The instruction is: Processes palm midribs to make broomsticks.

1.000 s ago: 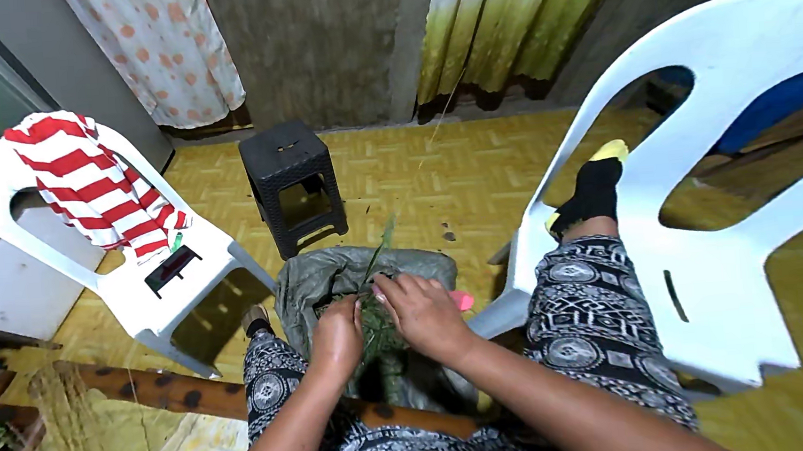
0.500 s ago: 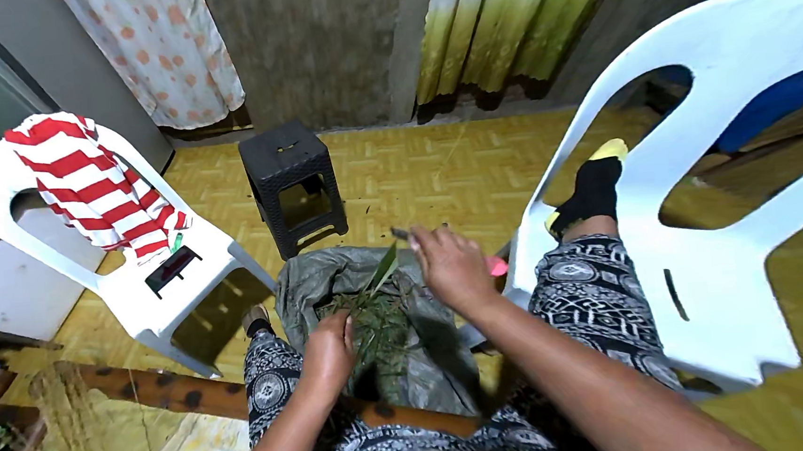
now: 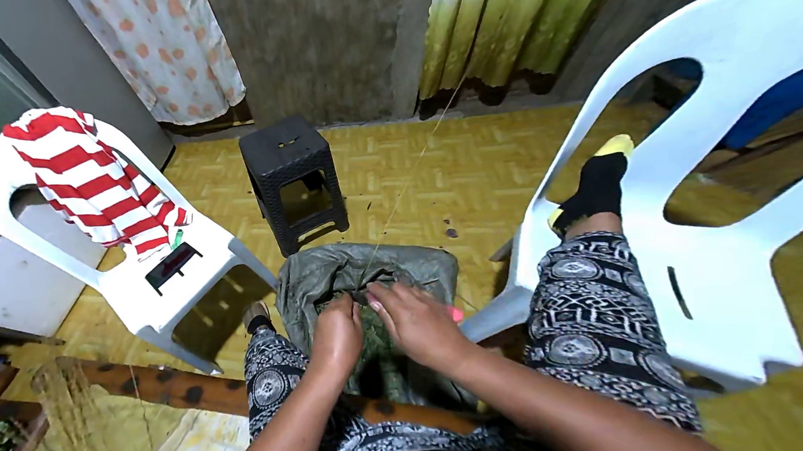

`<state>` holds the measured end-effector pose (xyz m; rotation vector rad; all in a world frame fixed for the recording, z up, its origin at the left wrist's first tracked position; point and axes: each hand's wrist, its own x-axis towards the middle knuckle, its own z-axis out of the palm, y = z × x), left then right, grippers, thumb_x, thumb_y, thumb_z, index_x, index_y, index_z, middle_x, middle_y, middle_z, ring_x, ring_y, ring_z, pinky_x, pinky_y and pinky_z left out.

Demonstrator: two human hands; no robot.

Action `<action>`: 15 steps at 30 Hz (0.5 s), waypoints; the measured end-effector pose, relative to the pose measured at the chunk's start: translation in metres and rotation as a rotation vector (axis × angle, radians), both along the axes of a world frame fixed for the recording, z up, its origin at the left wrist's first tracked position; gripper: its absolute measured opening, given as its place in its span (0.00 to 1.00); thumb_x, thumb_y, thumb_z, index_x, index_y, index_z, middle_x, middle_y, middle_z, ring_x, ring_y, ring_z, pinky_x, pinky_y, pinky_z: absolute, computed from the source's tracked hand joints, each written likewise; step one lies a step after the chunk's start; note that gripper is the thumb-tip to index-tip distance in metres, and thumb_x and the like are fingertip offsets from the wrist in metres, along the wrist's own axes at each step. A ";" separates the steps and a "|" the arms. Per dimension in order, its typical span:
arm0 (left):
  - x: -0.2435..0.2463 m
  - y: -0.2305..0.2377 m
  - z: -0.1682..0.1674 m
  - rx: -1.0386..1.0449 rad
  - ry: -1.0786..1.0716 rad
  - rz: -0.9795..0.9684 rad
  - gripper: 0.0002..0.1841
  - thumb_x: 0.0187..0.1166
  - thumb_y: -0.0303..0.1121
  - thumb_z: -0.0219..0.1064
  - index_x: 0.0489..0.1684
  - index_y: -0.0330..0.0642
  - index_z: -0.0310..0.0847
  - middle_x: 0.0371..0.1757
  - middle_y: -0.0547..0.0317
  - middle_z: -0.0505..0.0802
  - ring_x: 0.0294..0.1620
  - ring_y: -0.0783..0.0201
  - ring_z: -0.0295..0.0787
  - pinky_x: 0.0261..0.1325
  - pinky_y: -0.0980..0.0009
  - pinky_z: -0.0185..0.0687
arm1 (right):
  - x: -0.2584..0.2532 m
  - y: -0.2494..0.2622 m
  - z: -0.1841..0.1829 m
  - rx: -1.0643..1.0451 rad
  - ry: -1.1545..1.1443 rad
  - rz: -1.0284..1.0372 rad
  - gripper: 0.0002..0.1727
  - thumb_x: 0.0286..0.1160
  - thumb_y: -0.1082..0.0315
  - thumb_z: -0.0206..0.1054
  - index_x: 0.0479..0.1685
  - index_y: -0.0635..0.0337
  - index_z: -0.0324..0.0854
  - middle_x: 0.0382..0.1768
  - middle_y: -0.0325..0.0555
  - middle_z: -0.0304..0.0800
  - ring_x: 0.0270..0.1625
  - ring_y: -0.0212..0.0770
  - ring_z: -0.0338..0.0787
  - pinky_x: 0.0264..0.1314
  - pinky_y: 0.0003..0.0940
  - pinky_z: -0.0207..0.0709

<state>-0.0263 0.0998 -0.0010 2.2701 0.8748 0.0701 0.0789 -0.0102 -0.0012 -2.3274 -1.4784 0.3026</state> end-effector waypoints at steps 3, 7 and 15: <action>0.001 -0.001 -0.002 0.020 -0.017 -0.015 0.20 0.94 0.32 0.49 0.65 0.25 0.82 0.60 0.35 0.91 0.65 0.46 0.89 0.75 0.53 0.78 | 0.003 0.002 -0.009 0.072 -0.121 -0.018 0.24 0.93 0.59 0.50 0.76 0.61 0.81 0.55 0.64 0.91 0.58 0.67 0.91 0.61 0.63 0.81; -0.003 -0.001 -0.006 0.016 -0.028 -0.029 0.21 0.94 0.33 0.50 0.72 0.27 0.80 0.67 0.35 0.90 0.71 0.46 0.87 0.79 0.54 0.75 | 0.008 0.002 -0.014 0.118 -0.182 -0.050 0.23 0.92 0.60 0.53 0.74 0.63 0.82 0.52 0.65 0.92 0.55 0.67 0.92 0.57 0.63 0.82; -0.022 -0.007 -0.014 0.051 -0.047 -0.053 0.20 0.93 0.32 0.52 0.72 0.28 0.80 0.64 0.35 0.91 0.68 0.44 0.89 0.76 0.52 0.78 | 0.035 0.004 -0.013 0.070 -0.164 -0.108 0.23 0.91 0.62 0.54 0.76 0.63 0.80 0.56 0.70 0.90 0.60 0.72 0.89 0.62 0.69 0.77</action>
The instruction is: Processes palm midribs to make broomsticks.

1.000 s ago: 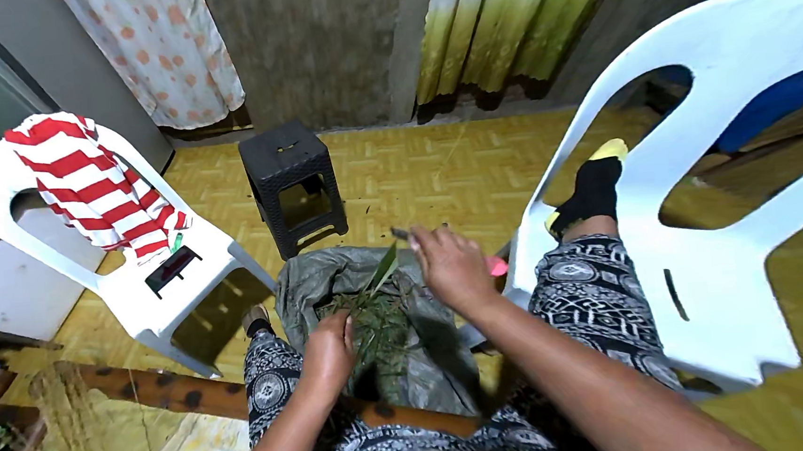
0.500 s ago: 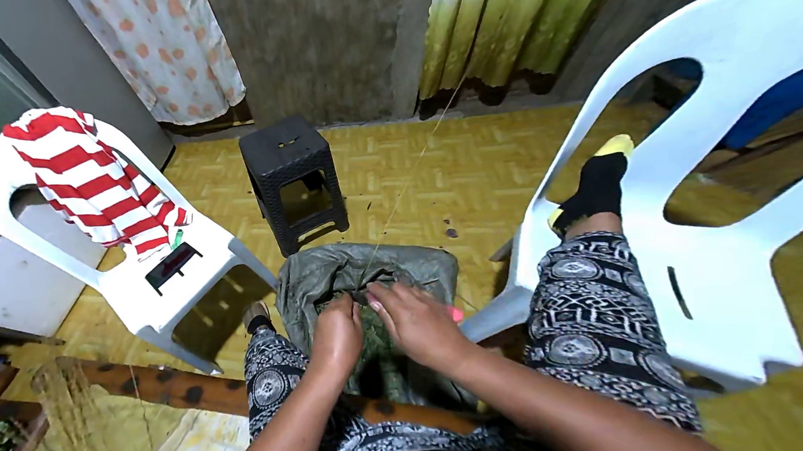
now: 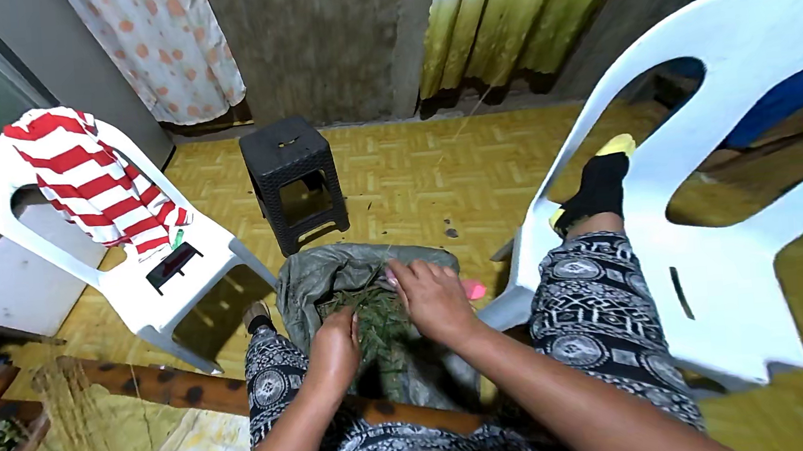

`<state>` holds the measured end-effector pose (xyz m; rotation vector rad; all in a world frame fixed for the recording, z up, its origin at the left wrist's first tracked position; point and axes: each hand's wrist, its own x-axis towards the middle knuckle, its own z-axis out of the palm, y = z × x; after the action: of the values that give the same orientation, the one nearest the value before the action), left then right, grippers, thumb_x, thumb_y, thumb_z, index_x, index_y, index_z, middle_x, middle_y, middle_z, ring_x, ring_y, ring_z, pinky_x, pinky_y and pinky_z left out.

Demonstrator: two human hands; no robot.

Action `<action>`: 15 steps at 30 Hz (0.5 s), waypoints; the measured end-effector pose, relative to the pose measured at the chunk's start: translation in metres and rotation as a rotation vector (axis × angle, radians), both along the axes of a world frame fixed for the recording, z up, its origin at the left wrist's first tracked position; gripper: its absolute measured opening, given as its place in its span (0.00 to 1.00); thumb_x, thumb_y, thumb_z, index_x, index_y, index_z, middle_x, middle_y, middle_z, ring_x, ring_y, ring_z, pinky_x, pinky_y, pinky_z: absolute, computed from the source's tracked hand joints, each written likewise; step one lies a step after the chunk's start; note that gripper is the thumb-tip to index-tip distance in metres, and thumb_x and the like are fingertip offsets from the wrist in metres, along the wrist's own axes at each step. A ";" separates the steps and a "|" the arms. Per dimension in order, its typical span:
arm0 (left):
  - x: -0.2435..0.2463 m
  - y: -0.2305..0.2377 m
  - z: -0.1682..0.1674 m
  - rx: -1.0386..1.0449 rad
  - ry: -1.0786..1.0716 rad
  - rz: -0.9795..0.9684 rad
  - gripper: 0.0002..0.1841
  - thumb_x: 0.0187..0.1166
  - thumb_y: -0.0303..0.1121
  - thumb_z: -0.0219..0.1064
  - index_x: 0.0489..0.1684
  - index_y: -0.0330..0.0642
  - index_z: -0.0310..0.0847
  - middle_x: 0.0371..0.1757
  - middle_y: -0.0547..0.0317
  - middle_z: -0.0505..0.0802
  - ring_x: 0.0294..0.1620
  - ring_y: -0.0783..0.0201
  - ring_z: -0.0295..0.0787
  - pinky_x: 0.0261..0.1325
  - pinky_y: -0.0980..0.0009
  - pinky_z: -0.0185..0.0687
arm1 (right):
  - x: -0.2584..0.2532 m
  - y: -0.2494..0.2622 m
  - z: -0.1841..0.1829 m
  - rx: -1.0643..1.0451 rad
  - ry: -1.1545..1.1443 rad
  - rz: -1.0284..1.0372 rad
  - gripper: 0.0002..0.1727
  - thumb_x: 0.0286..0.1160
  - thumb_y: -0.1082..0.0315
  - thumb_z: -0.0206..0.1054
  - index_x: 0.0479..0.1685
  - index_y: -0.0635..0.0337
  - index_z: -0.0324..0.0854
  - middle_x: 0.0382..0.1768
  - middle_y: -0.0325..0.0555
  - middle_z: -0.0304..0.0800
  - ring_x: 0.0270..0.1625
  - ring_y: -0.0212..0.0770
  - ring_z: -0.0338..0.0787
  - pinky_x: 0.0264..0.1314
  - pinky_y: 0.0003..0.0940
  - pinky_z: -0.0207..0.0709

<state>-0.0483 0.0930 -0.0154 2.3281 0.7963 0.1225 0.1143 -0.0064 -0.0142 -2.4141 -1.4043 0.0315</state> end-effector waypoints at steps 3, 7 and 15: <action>-0.004 0.001 0.000 -0.026 -0.006 0.003 0.20 0.92 0.31 0.52 0.71 0.27 0.80 0.63 0.35 0.91 0.66 0.44 0.90 0.75 0.52 0.78 | 0.013 0.001 0.003 0.006 -0.018 -0.042 0.23 0.92 0.62 0.54 0.77 0.63 0.79 0.57 0.70 0.89 0.61 0.73 0.88 0.62 0.69 0.75; -0.004 0.001 0.001 -0.003 -0.022 -0.004 0.19 0.93 0.31 0.52 0.69 0.26 0.82 0.61 0.35 0.92 0.65 0.44 0.91 0.74 0.53 0.79 | 0.025 0.004 0.000 0.059 -0.064 -0.074 0.22 0.91 0.63 0.56 0.75 0.63 0.80 0.52 0.70 0.89 0.56 0.72 0.89 0.57 0.69 0.77; -0.011 0.006 -0.003 -0.024 0.008 0.029 0.19 0.93 0.31 0.52 0.70 0.27 0.82 0.60 0.36 0.92 0.62 0.46 0.92 0.73 0.53 0.81 | 0.051 0.004 0.020 0.029 0.068 -0.245 0.23 0.94 0.62 0.52 0.78 0.63 0.76 0.61 0.73 0.85 0.64 0.74 0.85 0.65 0.71 0.74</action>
<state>-0.0595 0.0995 -0.0186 2.2961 0.8319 0.1159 0.1649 -0.0027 0.0057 -2.5172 -1.0650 0.0322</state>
